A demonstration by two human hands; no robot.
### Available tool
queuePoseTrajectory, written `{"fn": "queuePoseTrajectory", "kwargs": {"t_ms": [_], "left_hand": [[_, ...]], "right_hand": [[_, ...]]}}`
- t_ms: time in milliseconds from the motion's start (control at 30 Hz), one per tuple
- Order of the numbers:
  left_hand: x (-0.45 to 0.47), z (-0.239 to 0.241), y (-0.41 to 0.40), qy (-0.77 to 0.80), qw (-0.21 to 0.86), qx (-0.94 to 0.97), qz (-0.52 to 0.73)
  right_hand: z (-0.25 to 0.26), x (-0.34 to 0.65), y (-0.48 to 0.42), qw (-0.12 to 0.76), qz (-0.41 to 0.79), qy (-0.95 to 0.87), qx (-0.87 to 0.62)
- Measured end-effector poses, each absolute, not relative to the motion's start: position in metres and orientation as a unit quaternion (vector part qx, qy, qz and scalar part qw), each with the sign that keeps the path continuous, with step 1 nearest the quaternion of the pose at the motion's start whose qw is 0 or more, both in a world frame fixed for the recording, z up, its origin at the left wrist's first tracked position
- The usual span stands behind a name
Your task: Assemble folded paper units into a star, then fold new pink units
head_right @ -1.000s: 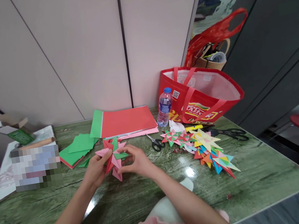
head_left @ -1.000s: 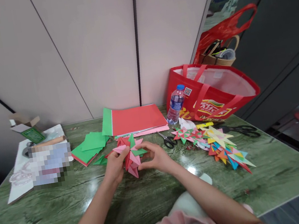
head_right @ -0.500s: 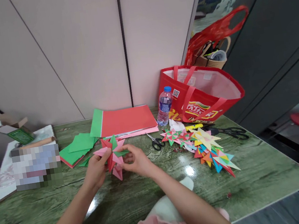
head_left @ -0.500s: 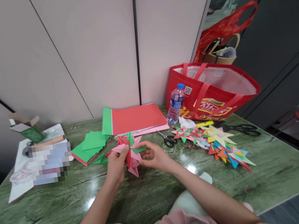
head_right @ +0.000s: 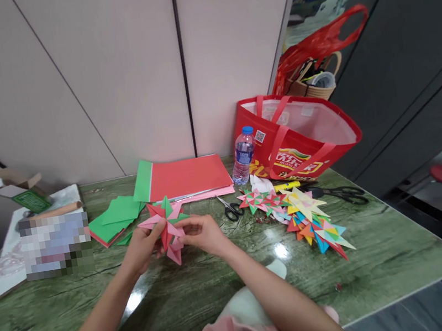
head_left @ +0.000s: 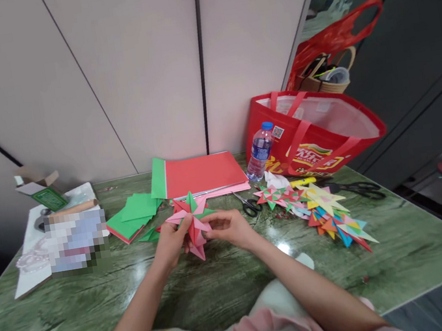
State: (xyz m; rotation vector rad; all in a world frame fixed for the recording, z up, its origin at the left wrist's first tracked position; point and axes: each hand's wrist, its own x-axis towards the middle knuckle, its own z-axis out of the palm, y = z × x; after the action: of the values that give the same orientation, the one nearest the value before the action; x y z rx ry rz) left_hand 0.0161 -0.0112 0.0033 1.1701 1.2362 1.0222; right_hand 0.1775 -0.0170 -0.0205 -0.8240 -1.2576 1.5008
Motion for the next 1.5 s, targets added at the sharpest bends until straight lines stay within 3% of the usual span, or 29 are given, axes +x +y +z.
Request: {"fn": "queuePoseTrajectory", "kwargs": {"t_ms": [300, 533, 767, 967, 1300, 1500], "left_hand": [[0.022, -0.006, -0.013, 0.547, 0.530, 0.469, 0.447], [0.025, -0.004, -0.015, 0.543, 0.528, 0.469, 0.454], [0.026, -0.011, -0.014, 0.560, 0.497, 0.476, 0.461], [0.027, -0.009, -0.015, 0.550, 0.506, 0.476, 0.463], [0.022, -0.009, -0.009, 0.498, 0.548, 0.482, 0.468], [0.022, -0.007, -0.010, 0.517, 0.582, 0.456, 0.431]], "right_hand": [[-0.028, 0.175, -0.016, 0.500, 0.567, -0.536, -0.376], [-0.025, 0.174, -0.017, 0.509, 0.452, -0.594, -0.429], [-0.030, 0.170, -0.019, 0.516, 0.522, -0.541, -0.411], [-0.022, 0.168, -0.021, 0.532, 0.492, -0.554, -0.410], [-0.028, 0.168, -0.013, 0.623, 0.522, -0.432, -0.391], [-0.030, 0.183, -0.004, 0.663, 0.325, -0.464, -0.489]]}}
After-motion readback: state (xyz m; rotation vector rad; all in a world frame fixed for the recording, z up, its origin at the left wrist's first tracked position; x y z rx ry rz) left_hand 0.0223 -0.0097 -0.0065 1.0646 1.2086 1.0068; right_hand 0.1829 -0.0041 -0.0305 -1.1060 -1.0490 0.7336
